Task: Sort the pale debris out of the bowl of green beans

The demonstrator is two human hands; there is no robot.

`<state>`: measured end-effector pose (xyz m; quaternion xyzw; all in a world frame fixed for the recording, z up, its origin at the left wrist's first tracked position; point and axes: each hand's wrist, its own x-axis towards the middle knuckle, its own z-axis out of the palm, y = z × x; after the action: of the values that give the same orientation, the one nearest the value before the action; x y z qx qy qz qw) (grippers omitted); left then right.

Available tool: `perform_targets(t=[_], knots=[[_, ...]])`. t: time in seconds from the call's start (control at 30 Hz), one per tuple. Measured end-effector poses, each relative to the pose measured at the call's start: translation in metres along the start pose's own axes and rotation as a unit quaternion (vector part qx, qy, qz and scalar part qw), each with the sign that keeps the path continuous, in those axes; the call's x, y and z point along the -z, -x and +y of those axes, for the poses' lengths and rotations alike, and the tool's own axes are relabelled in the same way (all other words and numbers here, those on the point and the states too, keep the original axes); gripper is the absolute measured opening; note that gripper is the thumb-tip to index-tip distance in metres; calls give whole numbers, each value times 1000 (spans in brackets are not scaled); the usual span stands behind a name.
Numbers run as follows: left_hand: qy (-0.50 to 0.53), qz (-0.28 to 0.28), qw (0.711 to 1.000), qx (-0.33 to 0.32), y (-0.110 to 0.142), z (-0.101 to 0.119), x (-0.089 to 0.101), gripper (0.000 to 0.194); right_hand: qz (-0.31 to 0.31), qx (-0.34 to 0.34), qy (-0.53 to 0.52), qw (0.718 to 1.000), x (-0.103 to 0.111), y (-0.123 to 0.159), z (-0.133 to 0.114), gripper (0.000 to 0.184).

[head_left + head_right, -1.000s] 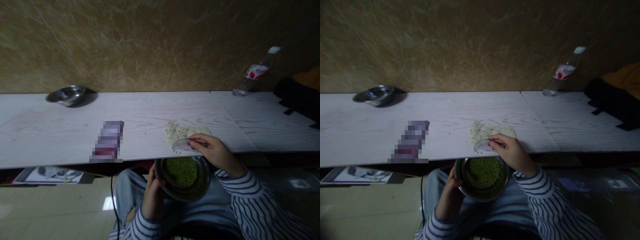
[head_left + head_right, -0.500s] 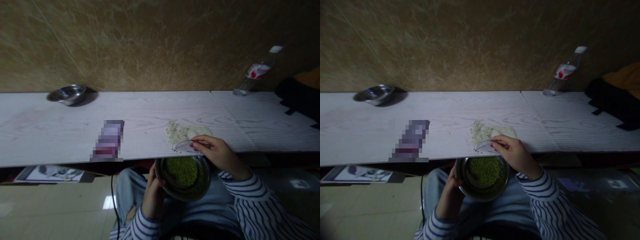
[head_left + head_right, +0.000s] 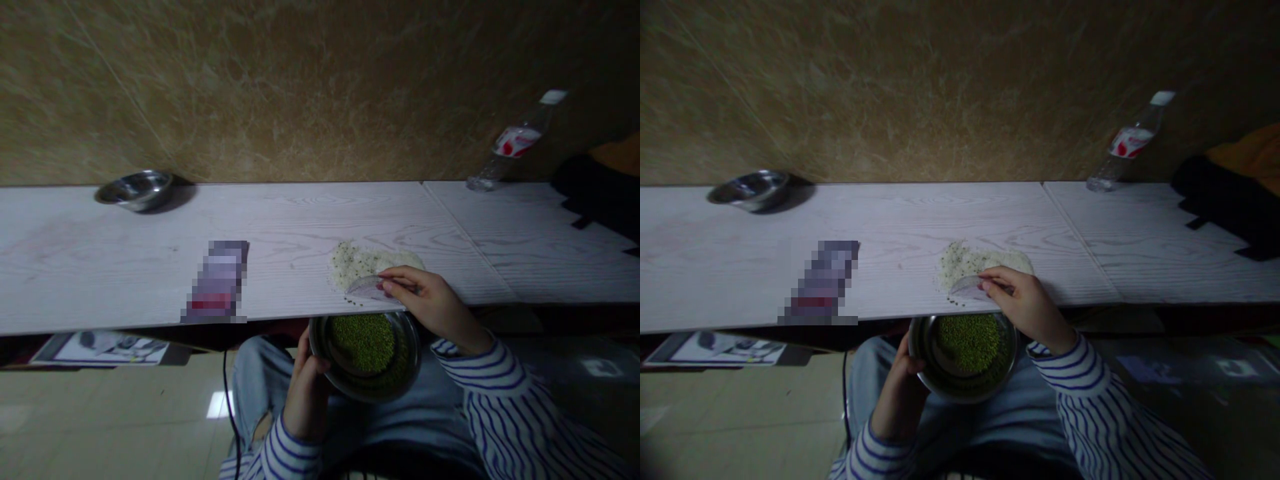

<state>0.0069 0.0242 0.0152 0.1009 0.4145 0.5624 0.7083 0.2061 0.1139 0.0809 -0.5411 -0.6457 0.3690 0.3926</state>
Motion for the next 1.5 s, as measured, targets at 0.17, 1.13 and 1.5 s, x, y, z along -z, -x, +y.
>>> perform_targets(t=[0.17,1.13,1.5], knots=[[-6,3,1000,4,0,0,0,60,-7,-1,0,1000,-1,0,0,24],[-6,9,1000,2,-3,-2,5,63,-15,4,-2,1000,-8,5,-6,19],[10,18,1000,-17,-2,3,13,55,-58,19,33,998,-10,11,-11,19]])
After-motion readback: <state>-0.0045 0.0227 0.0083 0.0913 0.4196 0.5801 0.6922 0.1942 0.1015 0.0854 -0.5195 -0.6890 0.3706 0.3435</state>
